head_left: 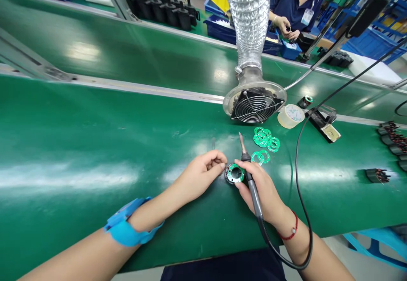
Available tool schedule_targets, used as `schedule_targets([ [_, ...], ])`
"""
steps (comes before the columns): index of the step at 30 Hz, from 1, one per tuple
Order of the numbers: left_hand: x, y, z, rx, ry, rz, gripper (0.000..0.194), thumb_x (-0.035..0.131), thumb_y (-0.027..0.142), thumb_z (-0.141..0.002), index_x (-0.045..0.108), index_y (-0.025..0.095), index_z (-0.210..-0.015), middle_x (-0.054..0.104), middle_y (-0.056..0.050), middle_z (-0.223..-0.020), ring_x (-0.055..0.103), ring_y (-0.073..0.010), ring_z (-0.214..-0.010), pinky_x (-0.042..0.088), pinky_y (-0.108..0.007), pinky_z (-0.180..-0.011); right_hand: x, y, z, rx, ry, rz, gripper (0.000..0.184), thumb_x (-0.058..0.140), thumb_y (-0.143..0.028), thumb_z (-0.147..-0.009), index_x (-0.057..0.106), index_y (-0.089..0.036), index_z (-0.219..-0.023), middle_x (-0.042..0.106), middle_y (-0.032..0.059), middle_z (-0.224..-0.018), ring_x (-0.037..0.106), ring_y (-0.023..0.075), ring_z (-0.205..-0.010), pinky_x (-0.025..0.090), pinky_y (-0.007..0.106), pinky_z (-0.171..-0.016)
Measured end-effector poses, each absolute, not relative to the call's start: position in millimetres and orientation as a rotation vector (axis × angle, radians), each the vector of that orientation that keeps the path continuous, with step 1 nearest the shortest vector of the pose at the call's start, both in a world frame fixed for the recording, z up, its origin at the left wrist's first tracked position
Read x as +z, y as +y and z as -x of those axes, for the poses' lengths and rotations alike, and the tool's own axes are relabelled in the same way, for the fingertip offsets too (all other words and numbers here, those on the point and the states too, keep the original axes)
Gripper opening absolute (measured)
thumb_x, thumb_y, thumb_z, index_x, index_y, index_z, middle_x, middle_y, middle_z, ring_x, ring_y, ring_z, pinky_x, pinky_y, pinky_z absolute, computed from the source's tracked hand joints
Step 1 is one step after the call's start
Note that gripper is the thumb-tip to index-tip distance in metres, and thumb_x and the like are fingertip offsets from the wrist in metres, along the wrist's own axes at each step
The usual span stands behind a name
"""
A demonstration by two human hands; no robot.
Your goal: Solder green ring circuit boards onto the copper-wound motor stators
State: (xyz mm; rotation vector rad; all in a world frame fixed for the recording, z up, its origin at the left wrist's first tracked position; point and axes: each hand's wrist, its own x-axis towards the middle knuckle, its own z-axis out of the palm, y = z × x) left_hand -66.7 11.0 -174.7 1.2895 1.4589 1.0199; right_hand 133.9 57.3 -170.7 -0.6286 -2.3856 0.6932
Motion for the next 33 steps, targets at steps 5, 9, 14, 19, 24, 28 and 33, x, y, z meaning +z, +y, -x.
schedule_targets([
  [5, -169.4, 1.1, 67.4, 1.011, 1.538, -1.465, 0.029, 0.046, 0.032, -0.09, 0.069, 0.018, -0.102, 0.067, -0.007, -0.106, 0.063, -0.0203, -0.098, 0.049, -0.037, -0.09, -174.0, 53.4, -134.0, 0.702, -2.341, 0.717, 0.046, 0.057, -0.017, -0.091, 0.043, -0.022, -0.135, 0.059, 0.0092, -0.129, 0.056, 0.0212, -0.117, 0.048, 0.04, -0.1],
  [9, -168.7, -4.5, 60.8, 1.016, 1.492, -1.352, 0.035, 0.047, 0.034, -0.09, 0.069, 0.016, -0.11, 0.063, -0.01, -0.124, 0.059, -0.0228, -0.117, 0.045, -0.043, -0.106, -176.1, 51.3, -131.2, 0.688, -2.314, 0.708, 0.047, 0.056, -0.014, -0.09, 0.042, -0.022, -0.135, 0.06, 0.0086, -0.127, 0.057, 0.0206, -0.114, 0.049, 0.039, -0.098],
  [14, -173.8, -10.4, 51.0, 1.053, 1.476, -1.413, 0.036, 0.048, 0.026, -0.09, 0.064, 0.019, -0.121, 0.058, -0.007, -0.133, 0.053, -0.0198, -0.127, 0.041, -0.043, -0.112, -176.7, 50.1, -128.9, 0.628, -2.294, 0.679, 0.046, 0.053, -0.012, -0.092, 0.04, -0.02, -0.135, 0.061, 0.0095, -0.121, 0.056, 0.0205, -0.106, 0.05, 0.038, -0.092],
  [19, -180.4, -8.5, 58.7, 1.061, 1.652, -1.914, 0.042, 0.049, 0.022, -0.094, 0.047, 0.012, -0.134, 0.053, -0.015, -0.134, 0.058, -0.019, -0.116, 0.053, -0.035, -0.093, -177.0, 50.3, -127.7, 0.611, -2.248, 0.772, 0.044, 0.057, -0.017, -0.091, 0.042, -0.021, -0.132, 0.061, 0.0094, -0.114, 0.058, 0.0209, -0.101, 0.053, 0.039, -0.088],
  [24, -182.4, 0.7, 65.3, 0.924, 1.634, -2.649, 0.011, 0.047, 0.017, -0.097, 0.053, 0.013, -0.105, 0.062, -0.006, -0.093, 0.058, -0.0193, -0.083, 0.05, -0.034, -0.073, -177.9, 51.2, -127.3, 0.568, -2.204, 0.844, 0.044, 0.059, -0.019, -0.09, 0.043, -0.021, -0.13, 0.061, 0.0094, -0.114, 0.059, 0.022, -0.102, 0.053, 0.04, -0.089],
  [28, -184.9, 1.9, 65.4, 0.909, 1.626, -2.806, 0.011, 0.047, 0.011, -0.095, 0.055, 0.009, -0.102, 0.062, -0.009, -0.088, 0.057, -0.0204, -0.079, 0.049, -0.033, -0.072, -175.3, 50.6, -128.8, 0.547, -2.2, 0.841, 0.043, 0.061, -0.019, -0.089, 0.044, -0.019, -0.129, 0.062, 0.0087, -0.114, 0.06, 0.0214, -0.102, 0.053, 0.038, -0.089],
  [33, -186.7, 1.8, 64.9, 0.967, 1.615, -2.823, 0.018, 0.044, 0.005, -0.094, 0.056, 0.005, -0.108, 0.064, -0.01, -0.095, 0.057, -0.0198, -0.086, 0.049, -0.032, -0.08, -173.8, 49.6, -129.7, 0.578, -2.166, 0.891, 0.043, 0.064, -0.023, -0.088, 0.045, -0.019, -0.127, 0.062, 0.0078, -0.115, 0.061, 0.0199, -0.104, 0.053, 0.034, -0.089],
])
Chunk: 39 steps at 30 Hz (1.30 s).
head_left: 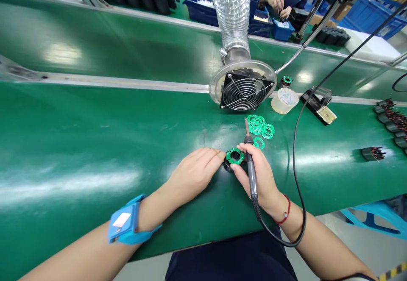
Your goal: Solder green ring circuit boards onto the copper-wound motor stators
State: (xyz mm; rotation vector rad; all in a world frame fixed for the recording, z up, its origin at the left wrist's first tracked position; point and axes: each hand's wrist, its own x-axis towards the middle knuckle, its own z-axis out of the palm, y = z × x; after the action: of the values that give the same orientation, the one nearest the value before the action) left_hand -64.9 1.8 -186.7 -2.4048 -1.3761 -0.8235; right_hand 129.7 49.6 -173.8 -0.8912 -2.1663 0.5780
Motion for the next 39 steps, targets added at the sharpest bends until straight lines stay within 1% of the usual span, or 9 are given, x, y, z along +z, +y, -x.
schedule_targets([
  [5, -182.6, 3.9, 58.2, -1.08, -1.652, 2.392, 0.017, 0.042, 0.013, -0.097, 0.058, 0.012, -0.091, 0.063, -0.005, -0.081, 0.057, -0.0147, -0.075, 0.047, -0.026, -0.07, -174.7, 49.3, -128.6, 0.539, -2.192, 0.842, 0.042, 0.064, -0.023, -0.09, 0.046, -0.019, -0.127, 0.062, 0.008, -0.113, 0.06, 0.0198, -0.101, 0.053, 0.035, -0.087],
  [13, -164.5, 11.3, 53.2, -2.165, -3.339, 2.112, 0.024, 0.05, 0.039, -0.075, 0.047, 0.015, -0.076, 0.046, 0.004, -0.053, 0.04, -0.0077, -0.043, 0.03, -0.021, -0.043, -175.6, 46.4, -126.5, 0.328, -2.319, 0.685, 0.036, 0.055, -0.021, -0.094, 0.043, -0.017, -0.128, 0.062, 0.0129, -0.115, 0.057, 0.0235, -0.102, 0.051, 0.041, -0.084],
  [17, -162.5, 9.4, 51.5, -2.551, -3.13, 1.853, 0.032, 0.061, 0.043, -0.072, 0.052, 0.013, -0.081, 0.051, 0.003, -0.06, 0.046, -0.0074, -0.05, 0.039, -0.021, -0.049, -173.4, 48.3, -126.7, 0.368, -2.239, 0.694, 0.041, 0.059, -0.02, -0.092, 0.043, -0.018, -0.13, 0.062, 0.0109, -0.116, 0.058, 0.0218, -0.103, 0.051, 0.04, -0.087],
  [22, -168.8, -5.6, 46.9, -1.953, -2.452, 2.268, 0.026, 0.049, 0.027, -0.09, 0.063, 0.016, -0.108, 0.064, -0.006, -0.104, 0.062, -0.014, -0.092, 0.051, -0.029, -0.081, -172.6, 48.0, -128.3, 0.387, -2.118, 0.82, 0.042, 0.061, -0.024, -0.092, 0.046, -0.018, -0.131, 0.062, 0.0104, -0.115, 0.06, 0.0209, -0.103, 0.053, 0.038, -0.088],
  [27, -174.9, -18.1, 38.6, -2.074, -2.495, 2.361, 0.041, 0.053, 0.031, -0.091, 0.059, 0.022, -0.131, 0.039, -0.006, -0.152, 0.037, -0.0234, -0.14, 0.04, -0.043, -0.111, -174.3, 45.8, -128.6, 0.399, -2.069, 0.869, 0.041, 0.062, -0.024, -0.091, 0.047, -0.018, -0.128, 0.062, 0.0096, -0.117, 0.06, 0.0191, -0.106, 0.052, 0.035, -0.092],
  [31, -179.7, -20.7, 40.1, -2.21, -2.391, 2.531, 0.048, 0.053, 0.033, -0.093, 0.048, 0.025, -0.14, 0.029, -0.007, -0.157, 0.033, -0.0238, -0.144, 0.04, -0.046, -0.112, -174.8, 45.3, -126.0, 0.395, -2.045, 0.885, 0.039, 0.06, -0.024, -0.092, 0.046, -0.018, -0.128, 0.061, 0.01, -0.115, 0.059, 0.0189, -0.104, 0.052, 0.034, -0.09],
  [35, -185.0, -13.8, 51.5, -1.573, -2.208, 2.516, 0.051, 0.054, 0.029, -0.092, 0.035, 0.023, -0.14, 0.028, -0.015, -0.154, 0.034, -0.0269, -0.142, 0.043, -0.05, -0.108, -177.8, 48.5, -122.1, 0.436, -2.206, 0.81, 0.038, 0.06, -0.027, -0.092, 0.048, -0.016, -0.126, 0.063, 0.0107, -0.108, 0.059, 0.0216, -0.094, 0.054, 0.037, -0.08],
  [37, -186.8, -8.0, 56.3, -1.255, -1.983, 2.644, 0.06, 0.053, 0.027, -0.092, 0.025, 0.021, -0.145, 0.036, -0.018, -0.148, 0.041, -0.0269, -0.136, 0.047, -0.047, -0.104, -178.0, 52.1, -122.2, 0.448, -2.276, 0.746, 0.037, 0.058, -0.03, -0.092, 0.051, -0.015, -0.125, 0.064, 0.0112, -0.106, 0.059, 0.0228, -0.093, 0.054, 0.038, -0.079],
  [39, -188.4, -2.7, 58.8, -0.959, -1.711, 2.751, 0.058, 0.052, 0.029, -0.094, 0.027, 0.019, -0.145, 0.048, -0.016, -0.137, 0.051, -0.0263, -0.125, 0.051, -0.044, -0.098, -174.4, 56.9, -125.8, 0.429, -2.239, 0.715, 0.033, 0.056, -0.032, -0.094, 0.054, -0.014, -0.121, 0.066, 0.0105, -0.105, 0.06, 0.0223, -0.093, 0.053, 0.038, -0.081],
])
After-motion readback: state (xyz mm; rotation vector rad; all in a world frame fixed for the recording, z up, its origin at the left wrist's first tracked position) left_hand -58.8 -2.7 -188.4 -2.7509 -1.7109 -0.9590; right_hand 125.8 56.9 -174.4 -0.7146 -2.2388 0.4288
